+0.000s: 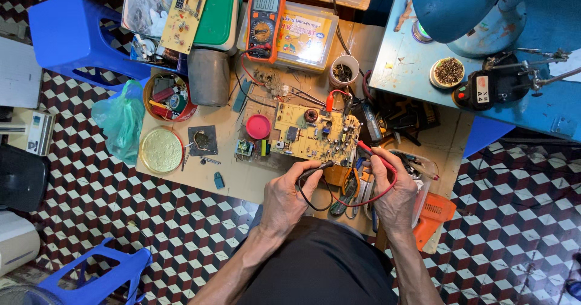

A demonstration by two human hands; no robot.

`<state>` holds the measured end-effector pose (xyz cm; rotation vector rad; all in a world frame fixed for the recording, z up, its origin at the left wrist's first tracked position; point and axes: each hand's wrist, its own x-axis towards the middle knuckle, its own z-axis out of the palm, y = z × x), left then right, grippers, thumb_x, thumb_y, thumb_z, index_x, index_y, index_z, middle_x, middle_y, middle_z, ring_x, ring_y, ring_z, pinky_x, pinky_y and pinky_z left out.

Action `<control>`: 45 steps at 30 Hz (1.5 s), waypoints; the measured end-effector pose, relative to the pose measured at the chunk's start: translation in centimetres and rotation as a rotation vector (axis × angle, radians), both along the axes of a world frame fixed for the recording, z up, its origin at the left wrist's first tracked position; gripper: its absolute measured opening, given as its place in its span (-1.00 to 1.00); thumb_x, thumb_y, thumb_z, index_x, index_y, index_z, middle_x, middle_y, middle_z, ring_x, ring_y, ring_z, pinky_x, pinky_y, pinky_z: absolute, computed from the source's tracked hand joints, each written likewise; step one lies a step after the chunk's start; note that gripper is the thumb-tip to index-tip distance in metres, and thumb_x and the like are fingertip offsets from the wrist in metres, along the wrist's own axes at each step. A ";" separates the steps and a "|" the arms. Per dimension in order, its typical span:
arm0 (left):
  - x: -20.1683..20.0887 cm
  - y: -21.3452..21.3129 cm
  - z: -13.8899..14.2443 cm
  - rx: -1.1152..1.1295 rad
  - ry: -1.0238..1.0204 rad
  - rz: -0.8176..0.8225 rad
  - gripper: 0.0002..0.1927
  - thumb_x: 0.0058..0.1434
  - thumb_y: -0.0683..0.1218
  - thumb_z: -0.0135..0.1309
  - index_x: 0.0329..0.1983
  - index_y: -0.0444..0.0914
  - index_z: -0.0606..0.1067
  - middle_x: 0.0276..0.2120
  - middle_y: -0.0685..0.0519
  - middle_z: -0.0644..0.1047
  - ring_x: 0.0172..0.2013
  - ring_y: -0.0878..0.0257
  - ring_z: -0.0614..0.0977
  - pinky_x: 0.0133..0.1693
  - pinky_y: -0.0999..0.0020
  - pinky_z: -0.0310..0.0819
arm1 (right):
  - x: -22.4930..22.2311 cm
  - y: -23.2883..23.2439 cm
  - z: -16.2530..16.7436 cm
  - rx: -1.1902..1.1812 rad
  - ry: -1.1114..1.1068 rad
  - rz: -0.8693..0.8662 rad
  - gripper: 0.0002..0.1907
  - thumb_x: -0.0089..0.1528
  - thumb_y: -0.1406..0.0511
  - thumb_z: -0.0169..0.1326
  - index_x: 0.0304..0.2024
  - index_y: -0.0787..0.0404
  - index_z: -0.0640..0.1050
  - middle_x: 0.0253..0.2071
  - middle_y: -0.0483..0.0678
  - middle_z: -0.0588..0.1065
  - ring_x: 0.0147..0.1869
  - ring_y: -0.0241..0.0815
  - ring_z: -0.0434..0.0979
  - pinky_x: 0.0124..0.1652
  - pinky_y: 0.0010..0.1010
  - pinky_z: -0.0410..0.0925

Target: The person probes components on a yellow circuit board with multimeter test leads, then lifts and turns the board to view it under a desk lamp. They hold a magnifying lamp over the board to inspect components, reposition the board several times, and finally pick up a green circuit board.

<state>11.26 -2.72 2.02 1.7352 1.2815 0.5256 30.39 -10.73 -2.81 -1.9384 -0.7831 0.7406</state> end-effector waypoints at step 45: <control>-7.0 -0.5 -8.3 0.019 0.307 -0.075 -0.83 0.27 -0.03 0.14 -0.09 -0.08 0.59 -0.53 -0.19 0.58 -0.44 -0.17 0.64 -0.42 0.00 0.48 | -2.4 -4.3 2.2 -0.132 0.062 0.135 -0.69 0.32 0.28 0.06 0.08 0.23 0.60 -0.28 0.00 0.65 -0.27 -0.28 0.64 -0.31 -0.49 0.50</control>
